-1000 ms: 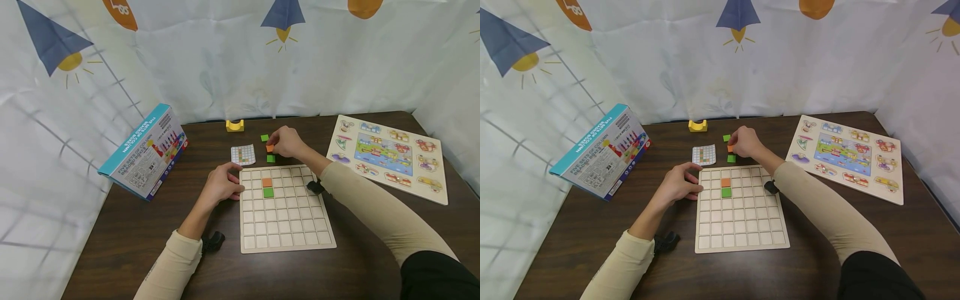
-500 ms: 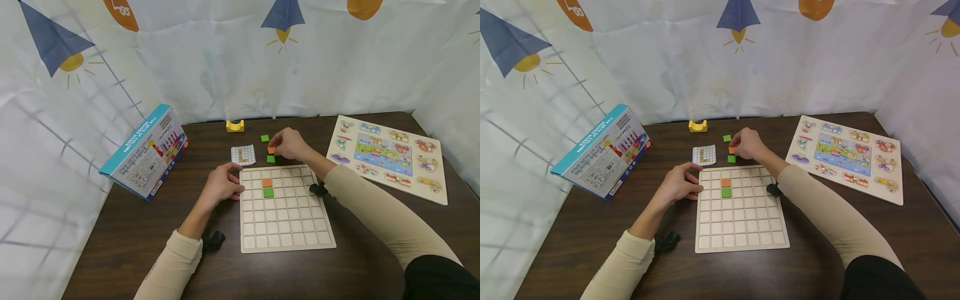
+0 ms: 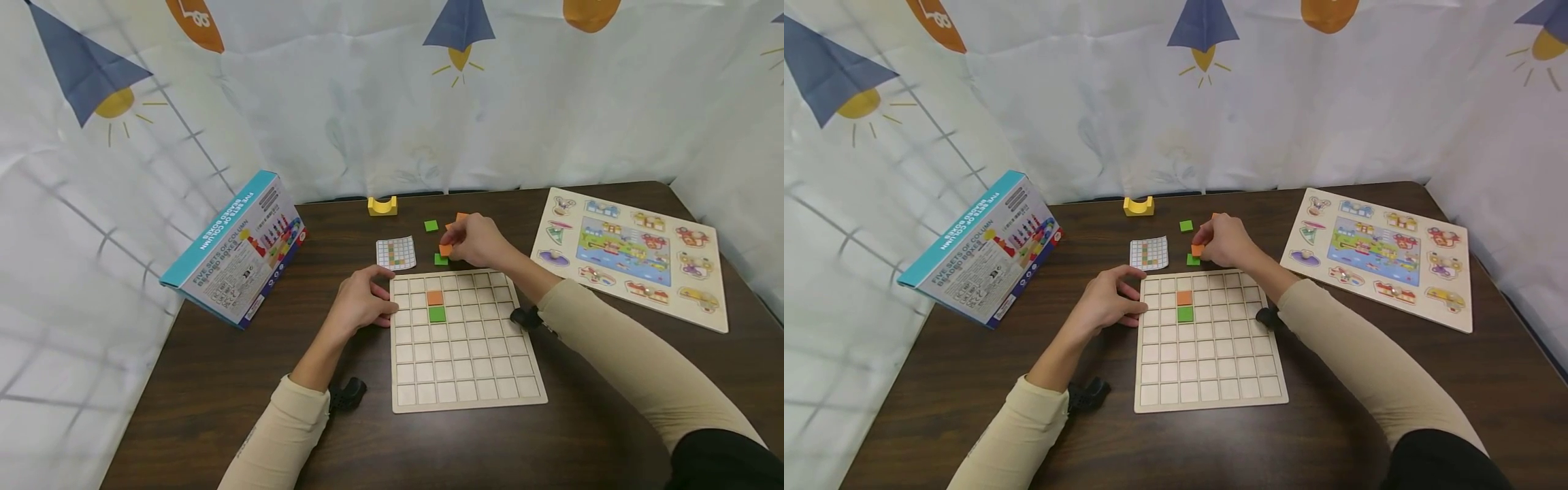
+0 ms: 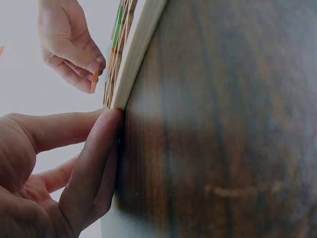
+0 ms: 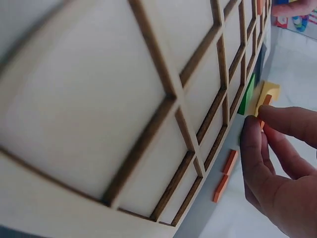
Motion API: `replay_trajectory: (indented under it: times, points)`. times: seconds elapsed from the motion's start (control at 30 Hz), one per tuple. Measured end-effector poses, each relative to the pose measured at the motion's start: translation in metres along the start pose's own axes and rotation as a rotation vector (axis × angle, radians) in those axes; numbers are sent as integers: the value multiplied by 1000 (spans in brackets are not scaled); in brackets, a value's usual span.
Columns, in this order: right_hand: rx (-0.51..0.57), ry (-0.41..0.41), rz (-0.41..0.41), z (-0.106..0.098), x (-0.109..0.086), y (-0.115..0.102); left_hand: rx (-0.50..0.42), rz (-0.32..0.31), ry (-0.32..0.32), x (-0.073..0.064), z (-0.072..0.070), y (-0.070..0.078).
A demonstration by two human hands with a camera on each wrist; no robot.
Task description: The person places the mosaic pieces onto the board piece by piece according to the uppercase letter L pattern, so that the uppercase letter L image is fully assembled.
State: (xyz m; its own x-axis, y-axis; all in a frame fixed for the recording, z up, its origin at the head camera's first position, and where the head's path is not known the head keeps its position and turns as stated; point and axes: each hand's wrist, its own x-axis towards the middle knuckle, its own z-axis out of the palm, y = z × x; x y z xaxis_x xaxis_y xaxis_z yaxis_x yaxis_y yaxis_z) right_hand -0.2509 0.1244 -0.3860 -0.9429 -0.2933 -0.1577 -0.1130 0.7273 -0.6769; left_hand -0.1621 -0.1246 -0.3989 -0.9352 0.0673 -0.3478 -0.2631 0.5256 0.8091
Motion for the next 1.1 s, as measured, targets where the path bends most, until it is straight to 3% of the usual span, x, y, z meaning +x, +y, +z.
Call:
replay_trajectory:
  times: [1.1]
  points:
    - [74,-21,-31,7,-50,-6,5,-16,-23,2,-2,0]
